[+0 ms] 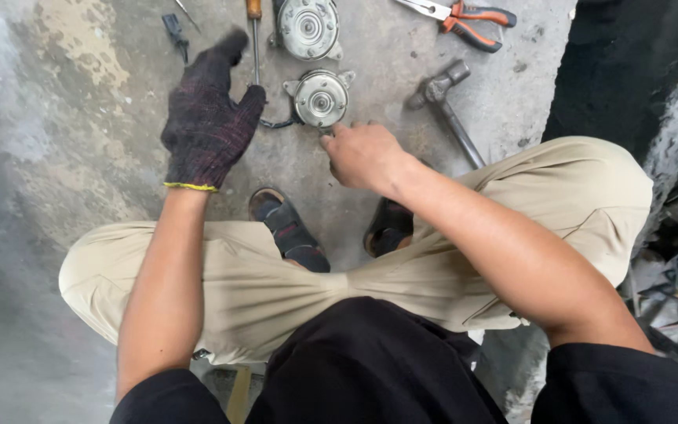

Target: The person sits on the floor and uses a screwdriver to adjust screws on two circular mechanical components. They pick up the parts, rotate them, and tighten screws while surrounded by tools like pliers and a hammer.

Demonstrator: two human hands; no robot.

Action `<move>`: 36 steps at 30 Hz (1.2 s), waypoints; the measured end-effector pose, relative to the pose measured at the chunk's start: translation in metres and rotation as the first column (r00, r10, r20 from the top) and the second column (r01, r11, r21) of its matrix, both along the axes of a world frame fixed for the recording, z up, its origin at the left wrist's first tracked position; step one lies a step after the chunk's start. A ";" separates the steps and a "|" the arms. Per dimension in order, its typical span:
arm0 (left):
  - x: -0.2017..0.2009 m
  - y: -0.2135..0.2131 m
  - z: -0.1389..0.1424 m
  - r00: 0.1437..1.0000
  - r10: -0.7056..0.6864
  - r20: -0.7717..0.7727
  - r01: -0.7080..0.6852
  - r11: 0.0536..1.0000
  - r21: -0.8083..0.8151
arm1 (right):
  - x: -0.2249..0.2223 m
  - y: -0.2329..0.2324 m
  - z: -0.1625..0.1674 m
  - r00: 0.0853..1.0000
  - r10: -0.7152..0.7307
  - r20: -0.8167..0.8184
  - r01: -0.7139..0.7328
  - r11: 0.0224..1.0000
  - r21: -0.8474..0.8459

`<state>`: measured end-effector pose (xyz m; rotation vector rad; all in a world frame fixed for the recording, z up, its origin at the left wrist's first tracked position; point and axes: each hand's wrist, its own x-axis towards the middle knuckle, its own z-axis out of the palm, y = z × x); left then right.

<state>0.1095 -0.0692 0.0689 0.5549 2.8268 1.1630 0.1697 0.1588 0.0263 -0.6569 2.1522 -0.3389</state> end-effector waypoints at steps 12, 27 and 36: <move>-0.009 0.051 -0.041 0.980 -0.018 0.200 0.044 0.991 -0.125 | 0.009 0.009 -0.007 1.000 -0.010 -0.025 0.010 1.000 0.013; -0.056 0.146 -0.137 0.992 -0.076 0.102 0.124 0.759 -0.639 | 0.003 0.011 -0.015 0.999 -0.034 0.002 0.034 0.998 0.056; -0.053 0.095 -0.083 0.979 -0.013 0.203 0.055 0.978 -0.203 | -0.040 0.033 -0.057 0.974 -0.220 0.051 0.204 0.954 0.222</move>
